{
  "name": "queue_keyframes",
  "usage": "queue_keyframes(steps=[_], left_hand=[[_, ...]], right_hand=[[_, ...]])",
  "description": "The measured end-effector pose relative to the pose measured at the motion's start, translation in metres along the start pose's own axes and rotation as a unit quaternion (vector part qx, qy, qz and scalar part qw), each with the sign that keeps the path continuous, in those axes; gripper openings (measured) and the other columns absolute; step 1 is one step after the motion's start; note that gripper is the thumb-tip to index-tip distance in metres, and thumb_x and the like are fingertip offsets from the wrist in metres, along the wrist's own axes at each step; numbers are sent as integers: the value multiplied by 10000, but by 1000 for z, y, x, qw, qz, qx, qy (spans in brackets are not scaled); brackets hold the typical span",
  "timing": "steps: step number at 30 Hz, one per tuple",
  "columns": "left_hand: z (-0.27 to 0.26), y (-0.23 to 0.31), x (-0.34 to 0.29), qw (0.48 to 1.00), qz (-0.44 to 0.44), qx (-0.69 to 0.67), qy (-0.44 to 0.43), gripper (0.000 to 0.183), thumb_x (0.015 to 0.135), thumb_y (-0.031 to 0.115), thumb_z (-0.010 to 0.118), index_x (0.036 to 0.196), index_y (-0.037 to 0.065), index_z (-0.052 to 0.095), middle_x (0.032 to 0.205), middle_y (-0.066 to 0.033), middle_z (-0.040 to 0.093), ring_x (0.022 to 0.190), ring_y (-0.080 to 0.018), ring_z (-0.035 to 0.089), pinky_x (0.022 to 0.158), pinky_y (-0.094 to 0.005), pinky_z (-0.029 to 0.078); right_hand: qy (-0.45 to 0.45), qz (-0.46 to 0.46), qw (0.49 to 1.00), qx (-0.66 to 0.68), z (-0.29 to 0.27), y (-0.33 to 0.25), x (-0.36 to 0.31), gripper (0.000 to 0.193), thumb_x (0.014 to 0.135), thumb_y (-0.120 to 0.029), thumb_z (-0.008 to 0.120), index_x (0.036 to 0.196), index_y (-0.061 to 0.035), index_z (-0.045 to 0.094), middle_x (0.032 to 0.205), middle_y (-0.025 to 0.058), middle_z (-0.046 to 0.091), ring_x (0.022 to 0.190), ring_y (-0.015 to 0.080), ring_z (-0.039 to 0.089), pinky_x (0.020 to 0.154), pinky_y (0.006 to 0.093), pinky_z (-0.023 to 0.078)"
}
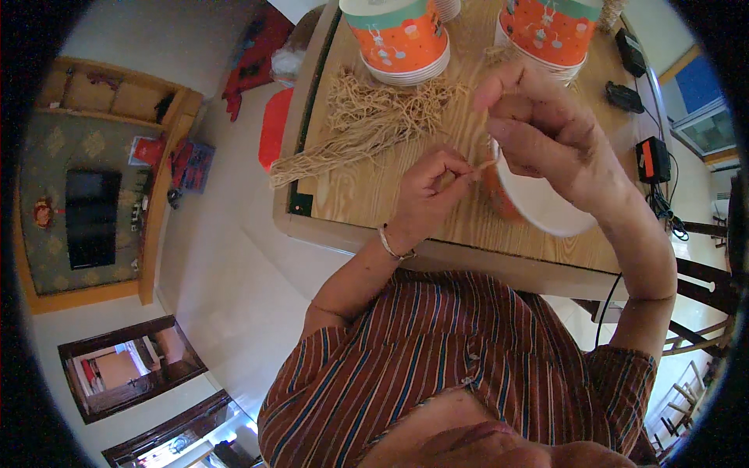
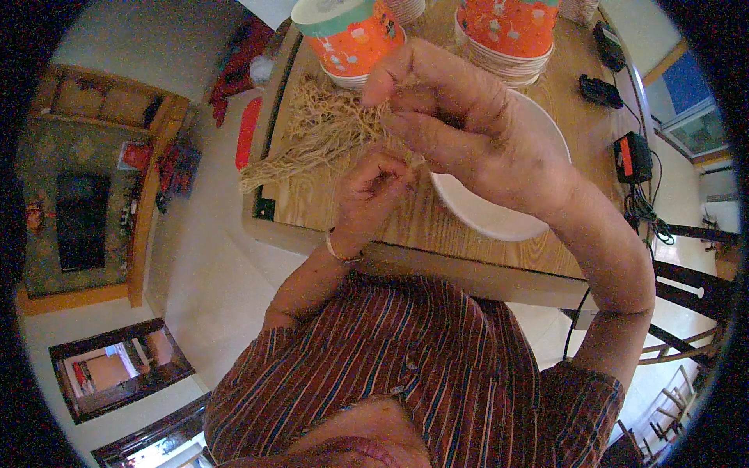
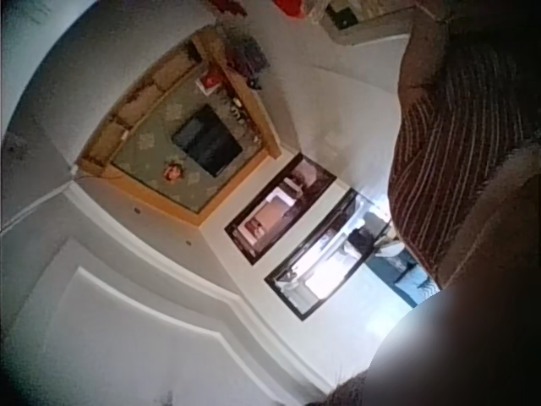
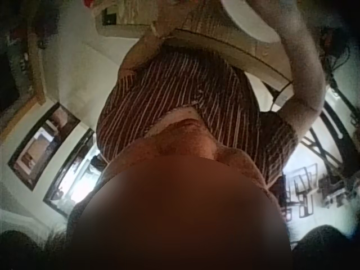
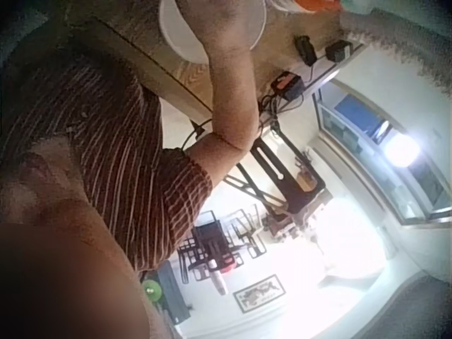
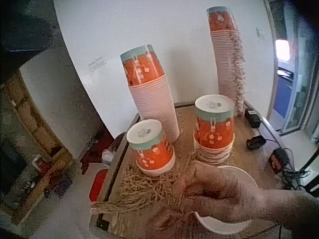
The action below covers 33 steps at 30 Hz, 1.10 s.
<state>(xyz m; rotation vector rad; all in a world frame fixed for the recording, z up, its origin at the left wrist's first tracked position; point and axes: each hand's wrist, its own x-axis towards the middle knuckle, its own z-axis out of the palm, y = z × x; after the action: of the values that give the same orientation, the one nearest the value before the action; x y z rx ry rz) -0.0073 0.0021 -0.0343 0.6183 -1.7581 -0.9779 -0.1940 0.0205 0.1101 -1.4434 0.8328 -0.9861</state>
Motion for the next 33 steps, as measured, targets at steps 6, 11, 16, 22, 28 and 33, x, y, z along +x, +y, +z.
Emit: queue_keyframes(steps=[6,11,16,22,28,33], left_hand=[[-5,-1,3,956,-251,-150,14,133,862,-25,618,979,30,590,951,-27,570,841,-97,539,766,-237,459],[-15,30,9,977,-163,-136,-25,261,881,-3,603,1135,31,556,1063,-39,546,899,-105,542,771,-236,471],[-7,36,7,994,-92,-59,-11,218,865,11,649,1070,14,577,968,-52,578,842,-120,573,744,-250,486],[-5,37,7,996,-61,66,-7,118,866,3,650,969,27,597,821,-55,585,731,-123,582,689,-259,489],[-5,33,5,991,-126,30,-37,82,877,-9,623,934,20,572,802,-47,556,704,-110,549,650,-248,460],[-6,27,0,988,-142,-14,-65,86,870,-2,629,932,21,573,801,-52,556,702,-106,540,635,-249,451]], right_hand=[[0,-6,995,-103,-4,12,6,198,949,-100,533,1140,-107,481,715,-77,444,604,6,371,523,177,291],[1,4,998,-64,-5,10,6,225,924,-22,541,1139,-88,522,737,-65,433,693,33,423,623,203,368],[-6,5,998,-69,-2,8,8,228,915,1,525,1127,-82,519,727,-73,408,679,31,399,610,205,351],[-13,8,999,-34,0,9,7,217,915,-15,535,1118,-89,517,733,-77,416,692,24,408,621,199,356],[-30,22,999,16,3,6,4,218,918,-22,543,1122,-89,504,758,-64,470,705,35,435,628,200,363],[-41,8,999,-3,0,14,6,198,923,-24,538,1110,-76,498,777,-39,512,747,44,488,671,218,414]])
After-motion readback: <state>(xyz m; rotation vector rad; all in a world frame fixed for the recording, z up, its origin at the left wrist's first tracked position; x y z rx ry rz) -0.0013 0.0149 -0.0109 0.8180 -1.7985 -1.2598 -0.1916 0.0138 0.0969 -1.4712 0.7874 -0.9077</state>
